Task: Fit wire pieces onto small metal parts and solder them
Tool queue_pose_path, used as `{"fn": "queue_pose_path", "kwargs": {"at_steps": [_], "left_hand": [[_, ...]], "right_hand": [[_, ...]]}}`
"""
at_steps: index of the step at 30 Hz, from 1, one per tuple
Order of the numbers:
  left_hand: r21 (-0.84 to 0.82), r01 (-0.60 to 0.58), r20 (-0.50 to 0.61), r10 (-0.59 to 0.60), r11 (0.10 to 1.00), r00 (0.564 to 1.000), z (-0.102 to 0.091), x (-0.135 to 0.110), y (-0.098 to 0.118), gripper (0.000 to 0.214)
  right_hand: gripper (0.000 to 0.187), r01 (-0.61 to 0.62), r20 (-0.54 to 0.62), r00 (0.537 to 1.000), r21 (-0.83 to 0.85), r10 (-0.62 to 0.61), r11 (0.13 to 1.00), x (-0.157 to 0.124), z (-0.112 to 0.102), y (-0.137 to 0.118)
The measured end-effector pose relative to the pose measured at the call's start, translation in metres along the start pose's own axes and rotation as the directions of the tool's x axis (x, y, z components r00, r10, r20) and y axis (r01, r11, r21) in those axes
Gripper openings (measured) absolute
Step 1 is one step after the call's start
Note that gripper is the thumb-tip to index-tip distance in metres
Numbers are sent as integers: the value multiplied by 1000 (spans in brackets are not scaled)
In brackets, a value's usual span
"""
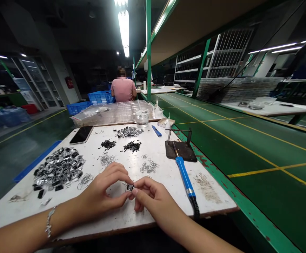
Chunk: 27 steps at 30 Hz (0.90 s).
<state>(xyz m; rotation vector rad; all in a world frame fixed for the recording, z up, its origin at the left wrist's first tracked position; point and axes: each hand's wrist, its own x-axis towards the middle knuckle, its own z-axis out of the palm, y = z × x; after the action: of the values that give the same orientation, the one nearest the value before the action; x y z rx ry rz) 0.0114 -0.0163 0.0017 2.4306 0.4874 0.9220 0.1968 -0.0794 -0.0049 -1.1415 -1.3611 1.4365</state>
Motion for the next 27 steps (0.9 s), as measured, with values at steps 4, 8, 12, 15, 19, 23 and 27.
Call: {"fn": "queue_pose_path", "kwargs": {"at_steps": [4, 8, 12, 15, 19, 23, 27], "left_hand": [[-21, 24, 14, -24, 999, 1000, 0, 0, 0, 16], [-75, 61, 26, -59, 995, 998, -2, 0, 3, 19], [-120, 77, 37, -73, 990, 997, -3, 0, 5, 20], [-180, 165, 60, -156, 970, 986, -4, 0, 4, 21], [-284, 334, 110, -315, 899, 943, -4, 1, 0, 17], [-364, 422, 148, -396, 830, 906, -3, 1, -4, 15], [-384, 462, 172, -430, 799, 887, -2, 0, -5, 18]], "right_hand": [[26, -3, 2, 1000, 1, 3, 1000, 0, -1, 1], [26, -3, -7, 1000, 19, 3, 1000, 1, -3, 4], [28, -2, -5, 1000, 31, 2, 1000, 1, -2, 4], [28, -1, -18, 1000, 48, 1, 999, 0, -2, 4], [28, -20, -31, 999, 131, 24, 991, 2, -3, 8], [26, -35, -36, 998, 192, 42, 981, 3, -6, 12], [25, -27, -27, 999, 164, 32, 986, 2, -6, 13]]}}
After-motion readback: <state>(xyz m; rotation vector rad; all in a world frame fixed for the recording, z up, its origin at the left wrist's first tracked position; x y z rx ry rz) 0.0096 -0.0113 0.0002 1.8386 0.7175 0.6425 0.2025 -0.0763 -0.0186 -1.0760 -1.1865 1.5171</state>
